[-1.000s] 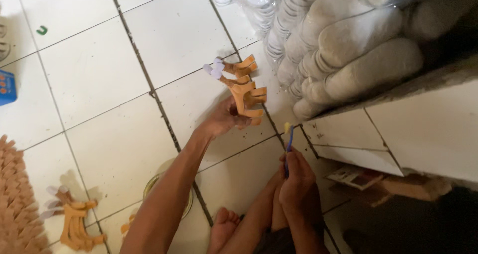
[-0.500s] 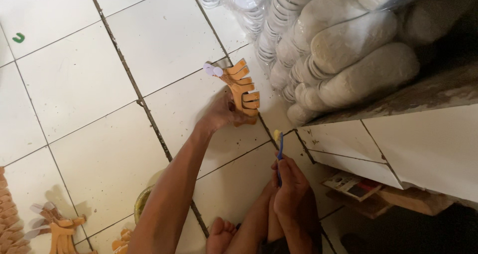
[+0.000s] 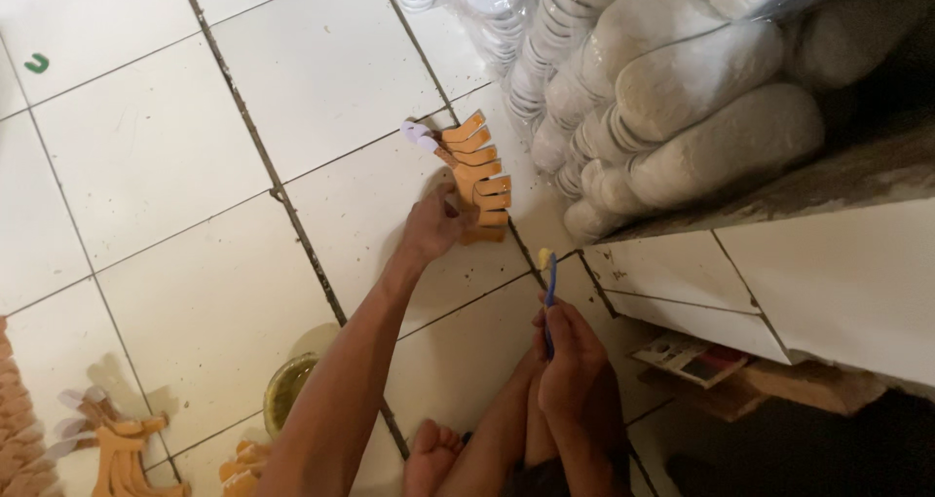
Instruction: The person sits on the floor and uses a toothbrush to apply a yellowish liquid to small, tan-colored shoe parts. They repeatedly dip the brush into a small bowl, coat the parts, and place them on the floor to dry.
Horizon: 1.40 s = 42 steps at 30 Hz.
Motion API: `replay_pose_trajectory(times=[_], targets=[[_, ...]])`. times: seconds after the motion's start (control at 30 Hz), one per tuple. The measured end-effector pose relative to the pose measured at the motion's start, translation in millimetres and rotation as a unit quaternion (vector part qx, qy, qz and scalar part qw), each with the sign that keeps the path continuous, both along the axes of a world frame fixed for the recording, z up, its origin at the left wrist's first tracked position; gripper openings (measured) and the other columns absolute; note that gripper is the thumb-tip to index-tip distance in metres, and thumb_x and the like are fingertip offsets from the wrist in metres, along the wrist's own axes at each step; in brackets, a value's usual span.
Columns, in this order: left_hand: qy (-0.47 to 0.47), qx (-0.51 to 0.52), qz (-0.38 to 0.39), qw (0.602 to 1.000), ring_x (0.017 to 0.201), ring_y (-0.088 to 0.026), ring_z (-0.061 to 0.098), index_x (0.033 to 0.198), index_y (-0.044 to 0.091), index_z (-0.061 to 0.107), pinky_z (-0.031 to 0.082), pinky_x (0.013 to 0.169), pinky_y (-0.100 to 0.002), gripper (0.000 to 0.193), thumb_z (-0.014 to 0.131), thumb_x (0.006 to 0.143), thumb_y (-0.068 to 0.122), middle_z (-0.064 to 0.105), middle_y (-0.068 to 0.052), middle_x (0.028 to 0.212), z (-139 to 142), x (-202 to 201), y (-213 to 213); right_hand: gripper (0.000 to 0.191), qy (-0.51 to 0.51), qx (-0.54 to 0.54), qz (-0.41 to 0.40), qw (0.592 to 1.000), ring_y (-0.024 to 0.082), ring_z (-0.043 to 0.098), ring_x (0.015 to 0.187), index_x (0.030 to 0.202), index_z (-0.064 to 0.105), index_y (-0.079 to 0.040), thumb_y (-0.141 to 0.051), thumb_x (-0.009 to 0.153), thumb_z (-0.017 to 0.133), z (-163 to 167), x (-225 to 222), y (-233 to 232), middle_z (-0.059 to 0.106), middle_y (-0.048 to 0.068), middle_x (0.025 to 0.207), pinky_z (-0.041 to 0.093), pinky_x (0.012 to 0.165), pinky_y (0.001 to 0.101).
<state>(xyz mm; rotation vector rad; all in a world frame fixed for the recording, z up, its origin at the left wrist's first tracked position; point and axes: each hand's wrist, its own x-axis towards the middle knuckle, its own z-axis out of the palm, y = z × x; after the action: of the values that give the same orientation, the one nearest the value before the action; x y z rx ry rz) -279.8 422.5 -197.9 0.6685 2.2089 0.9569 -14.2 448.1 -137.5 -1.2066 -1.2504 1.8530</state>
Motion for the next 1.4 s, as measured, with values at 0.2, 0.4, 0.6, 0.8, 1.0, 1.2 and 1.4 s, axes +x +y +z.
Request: replay_pose_trajectory(times=[0.2, 0.4, 0.6, 0.8, 1.0, 1.2, 1.4], targets=[[-0.01, 0.035, 0.024, 0.999, 0.09, -0.024, 0.071, 0.141, 0.004, 0.052, 0.057, 0.079, -0.037, 0.065, 0.076, 0.087, 0.029, 0.073, -0.015, 0.105, 28.6, 14.6, -72.8, 0.022, 0.048, 0.008, -0.043, 0.998, 0.007, 0.043, 0.057, 0.11, 0.074, 0.001, -0.015, 0.098, 0.063, -18.8, 2.4, -3.2, 0.062, 0.0, 0.079, 0.032, 0.05, 0.0237], [0.01, 0.068, 0.151, 0.986, 0.085, -0.019, 0.068, 0.134, 0.004, 0.061, 0.058, 0.075, -0.036, 0.05, 0.072, 0.089, 0.025, 0.073, -0.01, 0.098, 67.1, 16.8, -250.7, 0.016, -0.012, 0.046, -0.001, 0.999, 0.004, 0.051, 0.068, 0.106, 0.073, -0.008, -0.021, 0.099, 0.067, -32.0, 10.8, -7.1, 0.062, -0.004, 0.085, 0.041, 0.058, 0.0186], [0.093, 0.047, 0.299, 0.949, 0.085, -0.019, 0.067, 0.126, 0.003, 0.066, 0.056, 0.077, -0.035, 0.041, 0.073, 0.091, 0.024, 0.073, -0.009, 0.093, 92.2, 34.6, -453.8, 0.014, -0.123, 0.191, 0.087, 0.97, 0.008, 0.057, 0.07, 0.11, 0.07, -0.011, -0.02, 0.106, 0.06, -8.9, 10.0, -22.2, 0.066, -0.002, 0.087, 0.045, 0.059, 0.0222], [0.205, -0.038, 0.388, 0.898, 0.089, -0.025, 0.07, 0.123, 0.004, 0.068, 0.056, 0.079, -0.037, 0.035, 0.071, 0.092, 0.02, 0.073, -0.013, 0.1, 100.6, 74.9, -566.7, 0.019, -0.06, 0.192, 0.104, 0.974, 0.009, 0.05, 0.067, 0.094, 0.064, -0.002, -0.014, 0.108, 0.062, 29.9, 16.8, -57.4, 0.06, 0.001, 0.082, 0.036, 0.056, 0.0249], [0.232, -0.134, 0.371, 0.889, 0.098, -0.037, 0.067, 0.127, 0.001, 0.062, 0.054, 0.083, -0.047, 0.048, 0.076, 0.085, 0.02, 0.071, -0.02, 0.106, 94.5, 83.3, -570.0, 0.021, -0.061, 0.24, 0.138, 0.959, 0.009, 0.05, 0.068, 0.091, 0.064, 0.002, -0.009, 0.108, 0.058, 49.9, 22.4, -84.1, 0.059, 0.002, 0.083, 0.036, 0.057, 0.0238], [0.192, -0.245, 0.333, 0.89, 0.105, -0.037, 0.065, 0.132, 0.0, 0.056, 0.053, 0.088, -0.049, 0.054, 0.074, 0.085, 0.02, 0.066, -0.019, 0.113, 103.0, 74.5, -570.0, 0.012, -0.037, 0.223, 0.061, 0.972, 0.009, 0.05, 0.065, 0.096, 0.068, 0.006, -0.004, 0.103, 0.066, 49.4, 15.6, -96.2, 0.063, 0.006, 0.084, 0.036, 0.054, 0.0236], [0.237, -0.223, 0.333, 0.885, 0.106, -0.038, 0.064, 0.114, 0.002, 0.062, 0.052, 0.088, -0.049, 0.038, 0.074, 0.085, 0.023, 0.065, -0.018, 0.114, 103.9, 77.3, -570.7, 0.013, -0.096, 0.235, 0.062, 0.965, 0.009, 0.053, 0.065, 0.107, 0.073, 0.004, -0.009, 0.105, 0.069, 46.4, 13.0, -96.5, 0.066, 0.007, 0.084, 0.039, 0.054, 0.0226]])
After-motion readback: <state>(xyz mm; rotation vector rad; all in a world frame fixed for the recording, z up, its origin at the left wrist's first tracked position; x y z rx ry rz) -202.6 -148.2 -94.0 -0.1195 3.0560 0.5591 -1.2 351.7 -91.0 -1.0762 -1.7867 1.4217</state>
